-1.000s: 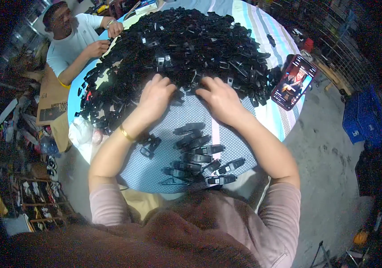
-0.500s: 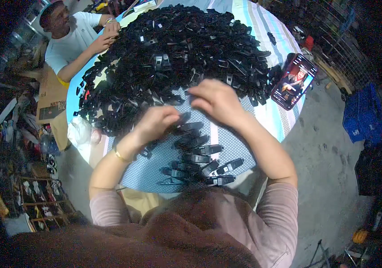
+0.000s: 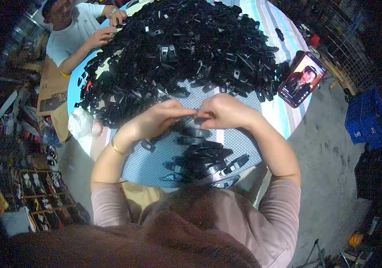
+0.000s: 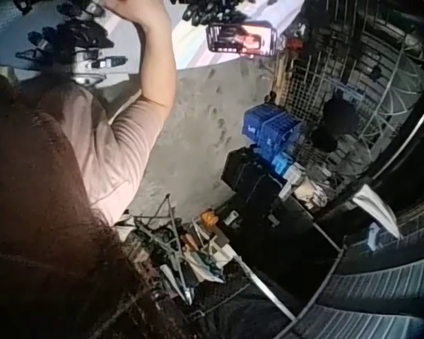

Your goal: Separating individual black plastic hair clips from a large pile on a workspace table.

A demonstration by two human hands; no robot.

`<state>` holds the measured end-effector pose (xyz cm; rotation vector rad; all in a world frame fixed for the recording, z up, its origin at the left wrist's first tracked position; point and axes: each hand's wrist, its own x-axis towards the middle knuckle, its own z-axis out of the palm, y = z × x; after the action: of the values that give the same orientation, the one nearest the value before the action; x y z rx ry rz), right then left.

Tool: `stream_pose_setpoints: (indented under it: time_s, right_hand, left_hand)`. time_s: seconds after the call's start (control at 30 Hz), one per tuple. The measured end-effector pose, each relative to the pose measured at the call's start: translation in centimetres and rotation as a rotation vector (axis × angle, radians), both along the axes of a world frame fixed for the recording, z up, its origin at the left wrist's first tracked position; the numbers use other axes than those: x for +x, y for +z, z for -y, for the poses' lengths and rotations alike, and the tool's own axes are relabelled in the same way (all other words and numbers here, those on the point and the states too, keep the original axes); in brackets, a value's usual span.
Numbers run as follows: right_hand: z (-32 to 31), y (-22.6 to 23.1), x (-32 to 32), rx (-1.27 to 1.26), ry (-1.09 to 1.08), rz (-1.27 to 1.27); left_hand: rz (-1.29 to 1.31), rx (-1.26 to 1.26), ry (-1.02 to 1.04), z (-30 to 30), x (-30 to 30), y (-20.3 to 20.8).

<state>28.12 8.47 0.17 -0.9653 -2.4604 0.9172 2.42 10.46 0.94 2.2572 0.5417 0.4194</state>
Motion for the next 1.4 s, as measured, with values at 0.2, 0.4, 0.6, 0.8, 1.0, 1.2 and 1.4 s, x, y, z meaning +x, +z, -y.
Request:
stream_pose_setpoints:
  time_s: [0.2,0.4,0.6,0.8,1.0,1.2,1.4]
  right_hand:
    - [-0.3,0.2,0.7,-0.293,0.215,-0.029]
    - [-0.6,0.0,0.4,0.111,-0.090,-0.217]
    - [0.8,0.7,0.0,0.285,-0.070,0.000]
    - [1.2,0.2,-0.9,0.315,-0.067,0.002]
    - [0.8,-1.2,-2.3,0.343,-0.078,-0.049]
    - [-0.4,0.1,-1.1,-0.155,0.066,-0.055]
    - [-0.6,-0.6,-0.9,0.625,-0.461,-0.053]
  left_hand:
    - [-0.022,0.261,-0.091,0.3,-0.2,-0.7]
    - [0.009,0.450,0.151,1.4,1.4,-1.4]
    - [0.066,0.417,0.314,2.1,1.6,-1.8]
    - [0.060,0.316,0.302,1.5,0.6,-1.7]
    - [0.098,0.363,0.310,2.2,1.4,-2.3]
    - [0.001,0.024,0.048,0.8,0.9,-0.8]
    - [0.041,0.774,0.696,-4.4,-0.7,1.0]
